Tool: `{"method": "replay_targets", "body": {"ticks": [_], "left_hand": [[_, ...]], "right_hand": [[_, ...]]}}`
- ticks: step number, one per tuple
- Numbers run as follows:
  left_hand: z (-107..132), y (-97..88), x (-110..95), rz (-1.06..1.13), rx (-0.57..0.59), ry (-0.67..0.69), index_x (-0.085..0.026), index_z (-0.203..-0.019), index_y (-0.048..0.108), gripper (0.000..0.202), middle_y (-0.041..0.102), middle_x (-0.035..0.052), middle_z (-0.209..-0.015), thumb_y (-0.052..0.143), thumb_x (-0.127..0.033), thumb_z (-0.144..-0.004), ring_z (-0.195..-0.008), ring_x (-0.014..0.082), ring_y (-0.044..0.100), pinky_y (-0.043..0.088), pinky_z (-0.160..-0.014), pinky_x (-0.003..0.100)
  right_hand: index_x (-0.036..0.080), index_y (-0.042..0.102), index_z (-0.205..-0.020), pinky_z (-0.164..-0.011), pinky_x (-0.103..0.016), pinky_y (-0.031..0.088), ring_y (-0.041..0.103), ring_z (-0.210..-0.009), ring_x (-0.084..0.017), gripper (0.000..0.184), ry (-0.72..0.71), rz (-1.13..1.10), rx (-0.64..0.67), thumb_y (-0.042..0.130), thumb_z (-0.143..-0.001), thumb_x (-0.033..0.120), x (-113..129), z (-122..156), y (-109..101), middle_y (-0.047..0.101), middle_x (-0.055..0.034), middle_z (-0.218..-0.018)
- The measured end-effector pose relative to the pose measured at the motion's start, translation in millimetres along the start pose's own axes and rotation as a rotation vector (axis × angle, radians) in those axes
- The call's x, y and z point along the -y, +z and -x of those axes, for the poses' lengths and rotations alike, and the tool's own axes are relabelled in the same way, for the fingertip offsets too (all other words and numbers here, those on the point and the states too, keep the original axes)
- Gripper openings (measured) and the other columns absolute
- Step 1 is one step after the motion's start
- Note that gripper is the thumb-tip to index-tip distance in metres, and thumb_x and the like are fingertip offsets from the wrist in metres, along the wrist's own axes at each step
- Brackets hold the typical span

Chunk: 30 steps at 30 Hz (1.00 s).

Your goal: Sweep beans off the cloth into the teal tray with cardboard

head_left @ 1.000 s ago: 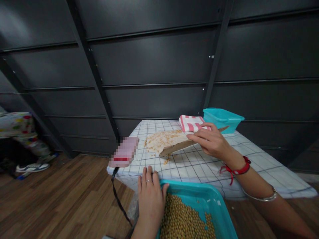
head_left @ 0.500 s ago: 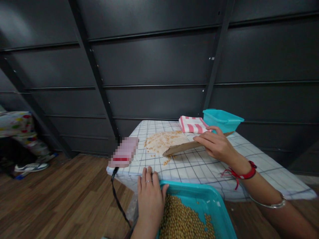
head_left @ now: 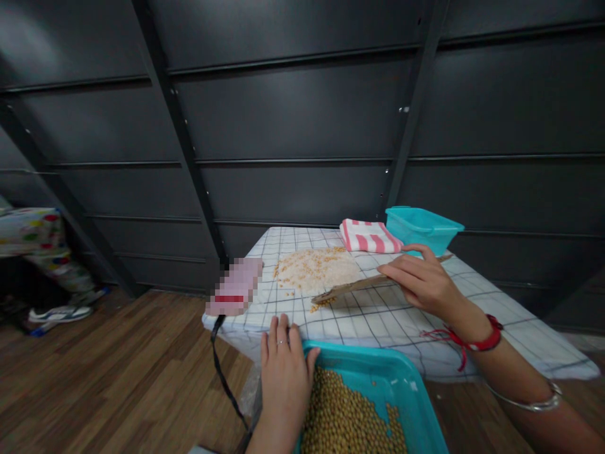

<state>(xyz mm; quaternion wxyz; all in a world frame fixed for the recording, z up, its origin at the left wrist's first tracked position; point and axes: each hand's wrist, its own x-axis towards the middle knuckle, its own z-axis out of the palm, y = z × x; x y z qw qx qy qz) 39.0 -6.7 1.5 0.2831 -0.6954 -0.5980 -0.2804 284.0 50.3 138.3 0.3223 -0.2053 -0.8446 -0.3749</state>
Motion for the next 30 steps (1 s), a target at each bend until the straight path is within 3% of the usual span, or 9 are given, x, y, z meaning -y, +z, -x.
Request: {"method": "replay_targets", "body": {"ticks": [30], "left_hand": [[-2.0, -4.9, 1.2, 0.02, 0.036, 0.009, -0.007, -0.101, 0.052, 0.039, 0.056, 0.0211, -0.11, 0.043, -0.038, -0.08, -0.109, 0.034, 0.047, 0.044, -0.083, 0.05]], "right_hand": [[0.02, 0.049, -0.101, -0.081, -0.037, 0.037, 0.055, -0.066, -0.013, 0.036, 0.012, -0.088, 0.029, 0.039, -0.075, -0.001, 11.4, -1.6, -6.5, 0.063, -0.0009, -0.074]]}}
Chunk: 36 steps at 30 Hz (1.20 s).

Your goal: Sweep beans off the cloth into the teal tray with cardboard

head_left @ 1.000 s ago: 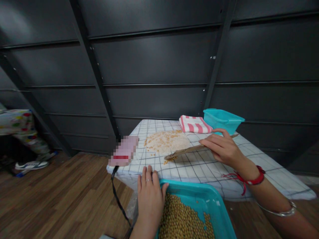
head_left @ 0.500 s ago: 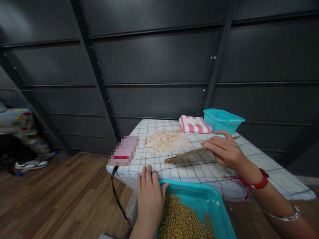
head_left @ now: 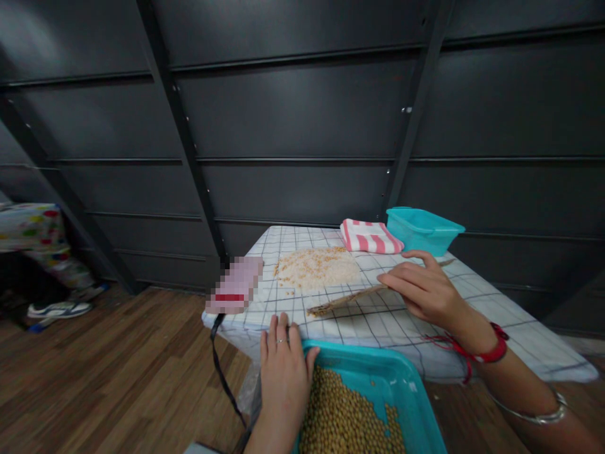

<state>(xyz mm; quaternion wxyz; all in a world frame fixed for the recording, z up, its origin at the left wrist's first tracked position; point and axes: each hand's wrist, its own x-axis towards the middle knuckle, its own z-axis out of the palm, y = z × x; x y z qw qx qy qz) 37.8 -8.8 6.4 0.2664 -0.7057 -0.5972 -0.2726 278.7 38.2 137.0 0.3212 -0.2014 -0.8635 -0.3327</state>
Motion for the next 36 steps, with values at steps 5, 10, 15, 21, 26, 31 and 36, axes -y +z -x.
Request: {"method": "replay_targets", "body": {"ticks": [5, 10, 15, 21, 26, 31, 36], "left_hand": [[0.2, 0.0, -0.1, 0.004, -0.007, -0.002, -0.008, -0.1, 0.052, 0.039, 0.057, 0.0205, -0.111, 0.04, -0.039, -0.081, -0.109, 0.0333, 0.048, 0.044, -0.083, 0.05], [0.5, 1.0, -0.1, 0.005, 0.004, -0.015, -0.009, -0.101, 0.052, 0.038, 0.056, 0.0193, -0.111, 0.04, -0.039, -0.081, -0.11, 0.0329, 0.047, 0.043, -0.084, 0.05], [1.2, 2.5, 0.4, -0.004, 0.007, -0.02, -0.01, -0.101, 0.052, 0.038, 0.056, 0.0186, -0.112, 0.039, -0.04, -0.081, -0.11, 0.0321, 0.047, 0.043, -0.085, 0.05], [-0.1, -0.4, 0.8, 0.017, 0.015, -0.015, -0.008, -0.099, 0.052, 0.037, 0.056, 0.0207, -0.111, 0.041, -0.038, -0.08, -0.11, 0.0338, 0.046, 0.043, -0.083, 0.051], [0.1, -0.9, 1.5, 0.0, 0.019, -0.006, -0.009, -0.1, 0.052, 0.038, 0.056, 0.0194, -0.111, 0.039, -0.039, -0.081, -0.11, 0.0328, 0.047, 0.044, -0.083, 0.049], [1.2, 1.8, 0.9, -0.013, 0.026, -0.022, -0.011, -0.101, 0.052, 0.038, 0.056, 0.0181, -0.112, 0.037, -0.04, -0.082, -0.111, 0.0316, 0.046, 0.043, -0.084, 0.049], [0.9, 1.4, 0.9, 0.005, 0.026, -0.033, -0.011, -0.1, 0.052, 0.04, 0.056, 0.0179, -0.113, 0.037, -0.042, -0.081, -0.111, 0.0322, 0.046, 0.042, -0.085, 0.049]], "right_hand": [[0.021, 0.049, -0.103, -0.08, -0.038, 0.038, 0.054, -0.065, -0.013, 0.037, 0.01, 0.008, -0.015, 0.038, -0.075, 0.0, 0.6, -1.2, -1.5, 0.063, -0.0005, -0.073], [0.019, 0.05, -0.104, -0.081, -0.039, 0.037, 0.054, -0.067, -0.014, 0.037, -0.005, -0.012, -0.024, 0.039, -0.075, -0.001, 2.4, -4.9, 1.3, 0.063, -0.0016, -0.075], [0.021, 0.051, -0.107, -0.081, -0.038, 0.037, 0.054, -0.067, -0.013, 0.038, -0.017, -0.052, -0.015, 0.04, -0.076, 0.002, 5.7, -10.6, 5.6, 0.062, -0.0003, -0.074], [0.024, 0.048, -0.109, -0.08, -0.037, 0.037, 0.055, -0.069, -0.013, 0.04, -0.025, -0.051, -0.006, 0.038, -0.077, 0.001, 2.9, -10.3, -0.6, 0.062, -0.0001, -0.075], [0.023, 0.048, -0.107, -0.081, -0.038, 0.038, 0.055, -0.069, -0.013, 0.038, -0.018, -0.031, 0.019, 0.039, -0.077, 0.001, -0.9, -2.5, -7.4, 0.062, -0.0006, -0.075], [0.023, 0.048, -0.109, -0.081, -0.039, 0.038, 0.056, -0.07, -0.014, 0.039, -0.006, -0.056, 0.013, 0.04, -0.077, 0.003, -2.5, 4.6, -12.3, 0.063, -0.0007, -0.077], [0.025, 0.046, -0.112, -0.081, -0.039, 0.039, 0.057, -0.069, -0.014, 0.044, -0.012, -0.055, 0.017, 0.039, -0.076, 0.001, -3.4, 8.7, -19.4, 0.063, -0.0004, -0.077]]}}
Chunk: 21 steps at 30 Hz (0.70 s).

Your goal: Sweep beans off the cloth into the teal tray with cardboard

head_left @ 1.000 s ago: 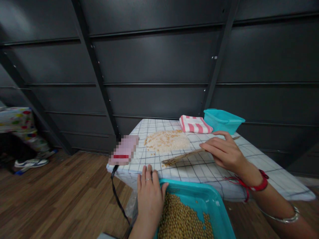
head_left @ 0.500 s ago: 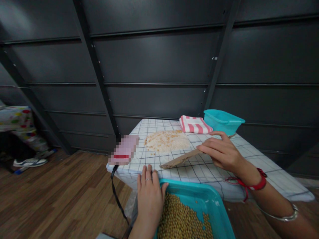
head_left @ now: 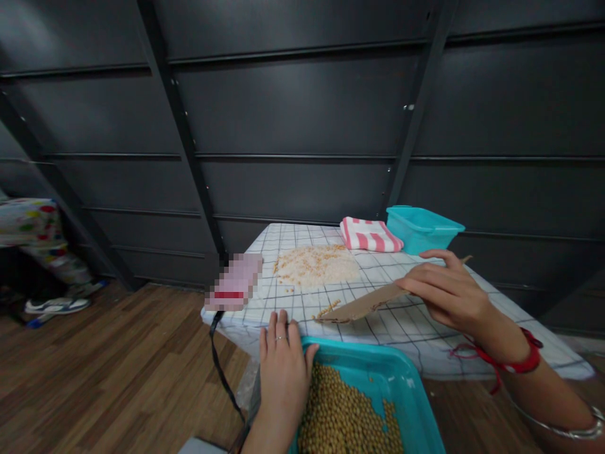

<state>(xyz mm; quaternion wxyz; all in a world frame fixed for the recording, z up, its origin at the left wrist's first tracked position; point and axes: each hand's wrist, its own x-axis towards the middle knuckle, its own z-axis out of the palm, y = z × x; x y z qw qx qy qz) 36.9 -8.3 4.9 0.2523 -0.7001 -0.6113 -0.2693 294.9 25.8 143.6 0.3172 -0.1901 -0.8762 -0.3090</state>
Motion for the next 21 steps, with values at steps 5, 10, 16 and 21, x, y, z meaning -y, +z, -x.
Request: {"method": "replay_targets", "body": {"ticks": [5, 10, 16, 21], "left_hand": [[-1.2, -3.2, 0.4, 0.026, 0.02, 0.001, -0.01, -0.1, 0.052, 0.04, 0.055, 0.0189, -0.113, 0.039, -0.042, -0.081, -0.111, 0.0332, 0.047, 0.042, -0.085, 0.05], [-1.8, -3.0, -0.3, 0.0, -0.002, 0.011, -0.009, -0.098, 0.052, 0.039, 0.056, 0.0199, -0.111, 0.041, -0.041, -0.08, -0.109, 0.0339, 0.048, 0.044, -0.083, 0.05], [-2.3, -3.2, 0.2, -0.02, -0.012, 0.023, -0.009, -0.098, 0.052, 0.037, 0.057, 0.0192, -0.11, 0.042, -0.04, -0.08, -0.108, 0.0335, 0.049, 0.045, -0.082, 0.049], [-2.7, -3.7, 0.4, -0.035, -0.017, 0.031, -0.008, -0.098, 0.052, 0.038, 0.058, 0.0193, -0.109, 0.044, -0.04, -0.079, -0.107, 0.0339, 0.05, 0.046, -0.081, 0.048]], "right_hand": [[0.025, 0.046, -0.112, -0.079, -0.039, 0.04, 0.057, -0.068, -0.014, 0.045, 0.031, 0.062, -0.045, 0.042, -0.075, 0.001, -0.9, 0.9, -3.0, 0.063, -0.0004, -0.076], [0.02, 0.047, -0.109, -0.076, -0.04, 0.04, 0.057, -0.066, -0.015, 0.043, 0.01, 0.152, -0.021, 0.04, -0.073, -0.003, -3.6, -2.1, 2.4, 0.063, -0.002, -0.073], [0.019, 0.047, -0.108, -0.078, -0.039, 0.04, 0.056, -0.067, -0.015, 0.042, -0.007, 0.118, 0.016, 0.04, -0.074, -0.003, -3.1, 1.6, 3.9, 0.063, -0.0023, -0.074], [0.02, 0.047, -0.109, -0.078, -0.039, 0.04, 0.057, -0.069, -0.015, 0.041, 0.001, 0.123, 0.022, 0.041, -0.075, -0.001, -1.8, 7.3, 0.0, 0.063, -0.0023, -0.076]]}}
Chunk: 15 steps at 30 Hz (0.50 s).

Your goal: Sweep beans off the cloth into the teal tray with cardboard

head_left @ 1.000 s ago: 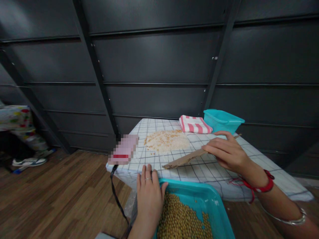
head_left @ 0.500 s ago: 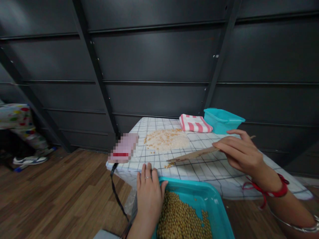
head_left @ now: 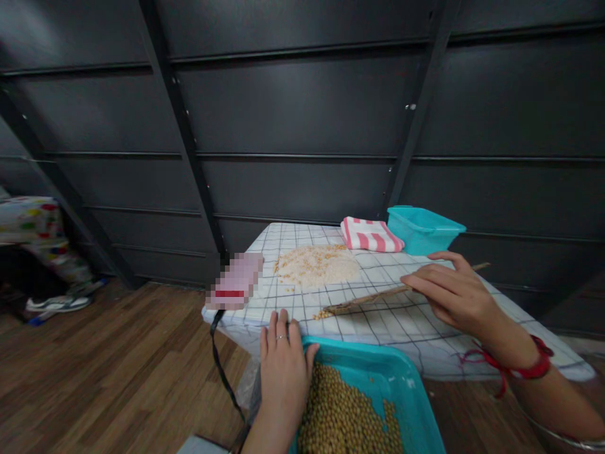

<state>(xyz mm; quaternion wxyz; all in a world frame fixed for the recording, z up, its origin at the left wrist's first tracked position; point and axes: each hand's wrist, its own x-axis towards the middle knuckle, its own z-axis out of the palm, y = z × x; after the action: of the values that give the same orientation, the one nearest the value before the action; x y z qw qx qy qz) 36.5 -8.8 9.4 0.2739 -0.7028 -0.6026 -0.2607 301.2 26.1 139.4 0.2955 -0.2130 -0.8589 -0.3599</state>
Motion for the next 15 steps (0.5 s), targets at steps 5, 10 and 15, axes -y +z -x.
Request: {"method": "replay_targets", "body": {"ticks": [5, 10, 15], "left_hand": [[-0.3, -0.4, -0.1, -0.015, -0.011, 0.008, -0.008, -0.097, 0.052, 0.037, 0.058, 0.0192, -0.108, 0.045, -0.04, -0.079, -0.106, 0.0337, 0.051, 0.047, -0.08, 0.048], [-0.3, 0.9, 0.0, -0.023, -0.034, 0.011, -0.009, -0.096, 0.052, 0.036, 0.059, 0.0186, -0.107, 0.041, -0.039, -0.08, -0.105, 0.0327, 0.051, 0.047, -0.08, 0.048], [0.2, 1.9, 0.2, -0.02, -0.04, 0.012, -0.009, -0.097, 0.052, 0.037, 0.058, 0.0179, -0.107, 0.04, -0.039, -0.081, -0.105, 0.0321, 0.051, 0.047, -0.08, 0.047]], "right_hand": [[0.019, 0.048, -0.107, -0.077, -0.039, 0.04, 0.056, -0.066, -0.014, 0.042, 0.028, 0.067, -0.021, 0.039, -0.074, -0.003, -1.2, -0.5, 0.8, 0.063, -0.0023, -0.073], [0.018, 0.049, -0.102, -0.079, -0.039, 0.039, 0.056, -0.067, -0.014, 0.038, 0.03, 0.069, 0.006, 0.039, -0.073, -0.004, 0.0, -1.1, 5.5, 0.063, -0.0027, -0.074], [0.017, 0.05, -0.098, -0.079, -0.04, 0.039, 0.056, -0.067, -0.014, 0.033, 0.03, 0.046, 0.017, 0.04, -0.075, -0.004, 2.4, 0.1, 6.2, 0.063, -0.0033, -0.074]]}}
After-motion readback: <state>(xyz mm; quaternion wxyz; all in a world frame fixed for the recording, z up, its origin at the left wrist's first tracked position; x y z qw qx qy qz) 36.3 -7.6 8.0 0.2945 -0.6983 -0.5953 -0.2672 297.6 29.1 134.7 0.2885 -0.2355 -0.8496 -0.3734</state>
